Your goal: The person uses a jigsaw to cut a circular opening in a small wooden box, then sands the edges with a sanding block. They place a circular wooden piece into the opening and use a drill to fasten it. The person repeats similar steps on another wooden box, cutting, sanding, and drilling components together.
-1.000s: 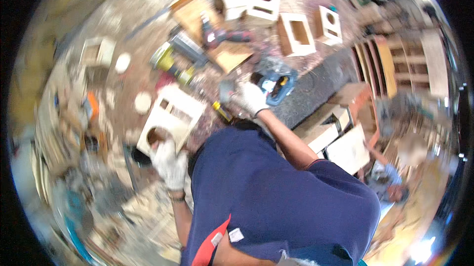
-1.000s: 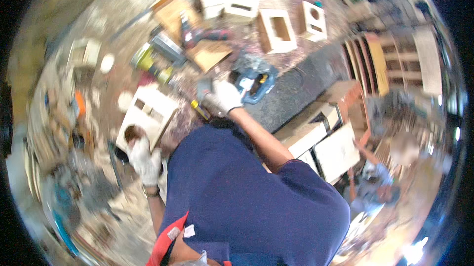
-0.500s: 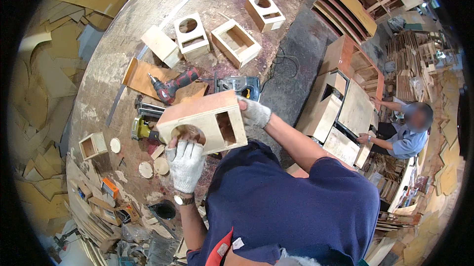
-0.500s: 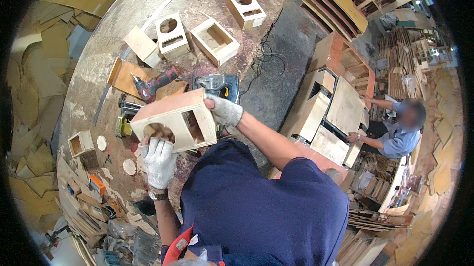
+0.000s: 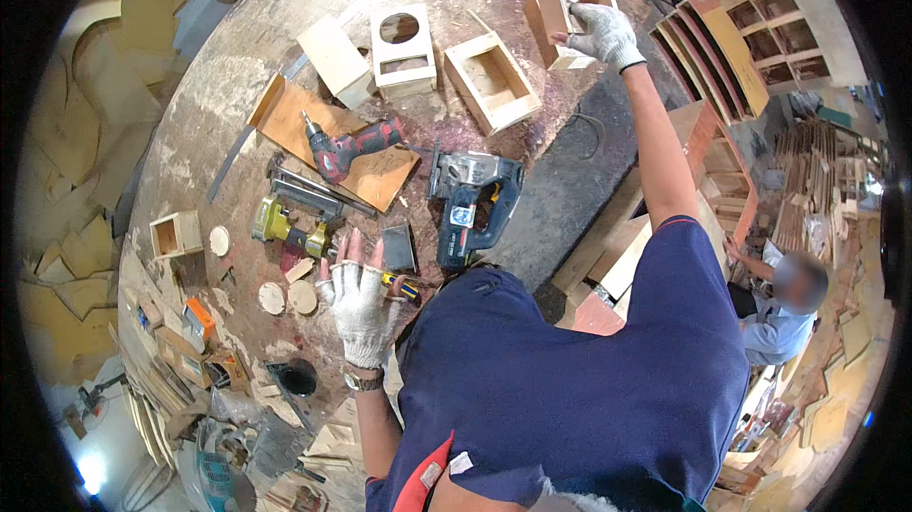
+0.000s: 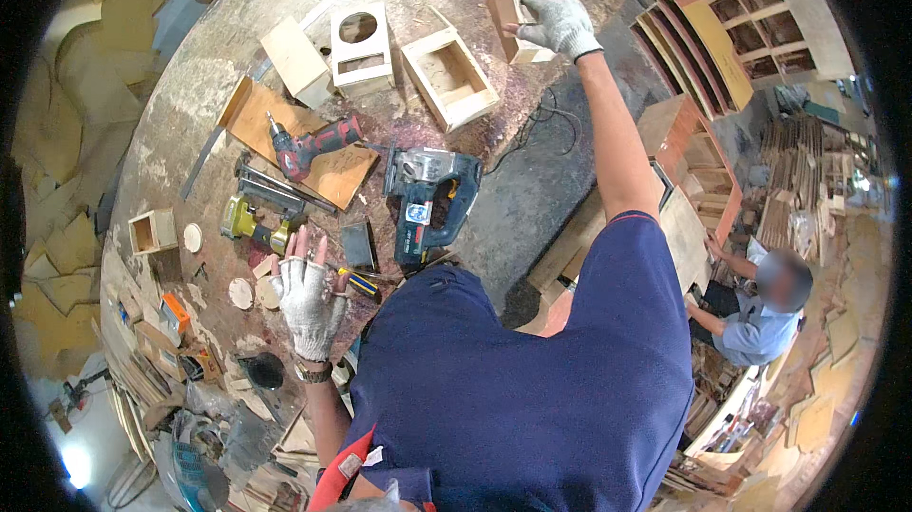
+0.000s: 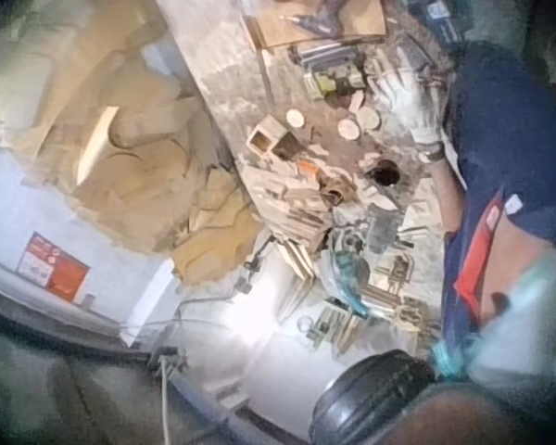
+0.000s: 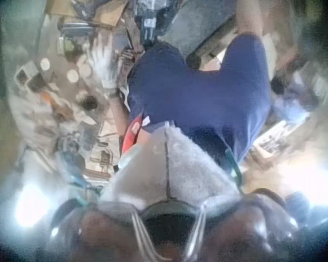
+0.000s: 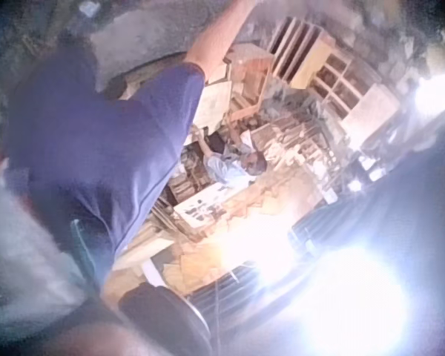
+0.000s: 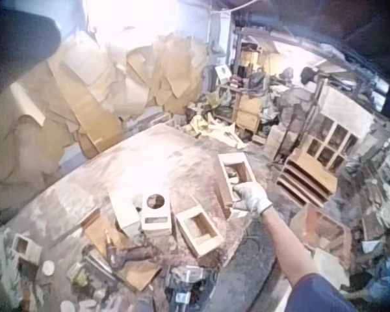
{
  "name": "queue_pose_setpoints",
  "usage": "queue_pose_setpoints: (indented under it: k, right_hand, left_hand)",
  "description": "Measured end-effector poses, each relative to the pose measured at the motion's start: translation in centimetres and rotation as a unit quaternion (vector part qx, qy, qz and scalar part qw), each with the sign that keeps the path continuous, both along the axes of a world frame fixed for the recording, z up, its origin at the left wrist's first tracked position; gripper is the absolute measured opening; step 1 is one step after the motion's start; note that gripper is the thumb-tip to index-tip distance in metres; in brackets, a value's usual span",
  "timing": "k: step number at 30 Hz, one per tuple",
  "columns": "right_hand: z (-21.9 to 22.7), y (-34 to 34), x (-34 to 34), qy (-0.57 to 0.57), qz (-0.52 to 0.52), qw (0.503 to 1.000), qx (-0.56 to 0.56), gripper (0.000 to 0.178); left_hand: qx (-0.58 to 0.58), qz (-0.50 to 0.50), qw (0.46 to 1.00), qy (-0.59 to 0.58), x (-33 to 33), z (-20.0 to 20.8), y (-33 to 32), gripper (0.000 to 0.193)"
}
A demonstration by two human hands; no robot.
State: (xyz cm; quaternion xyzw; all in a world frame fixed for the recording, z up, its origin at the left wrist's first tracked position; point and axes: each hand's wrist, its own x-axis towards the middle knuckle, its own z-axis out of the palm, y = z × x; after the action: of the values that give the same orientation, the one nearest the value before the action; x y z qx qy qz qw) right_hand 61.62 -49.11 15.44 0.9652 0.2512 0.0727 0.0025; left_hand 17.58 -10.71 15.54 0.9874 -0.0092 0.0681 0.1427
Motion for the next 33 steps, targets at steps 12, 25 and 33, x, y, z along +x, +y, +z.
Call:
queue_pose_setpoints:
  k: [12, 25, 33]
  right_hand:
    - [-9.4, 15.4, -6.5, -0.055, 0.089, 0.952, 0.288, 0.055]
    - [-16.1, 26.8, -3.7, 0.112, 0.141, 0.958, 0.224, 0.031]
    - [-7.1, 15.8, 0.5, 0.084, 0.215, 0.906, 0.355, 0.03]
  left_hand:
    - [-0.014, 0.082, 0.996, 0.043, -1.5, 0.0, -0.7, 0.069]
    - [-0.003, 0.039, 0.998, 0.047, 0.6, 0.8, -1.9, 0.061]
    - [-0.02, 0.059, 0.998, 0.023, -0.3, 0.1, -1.9, 0.065]
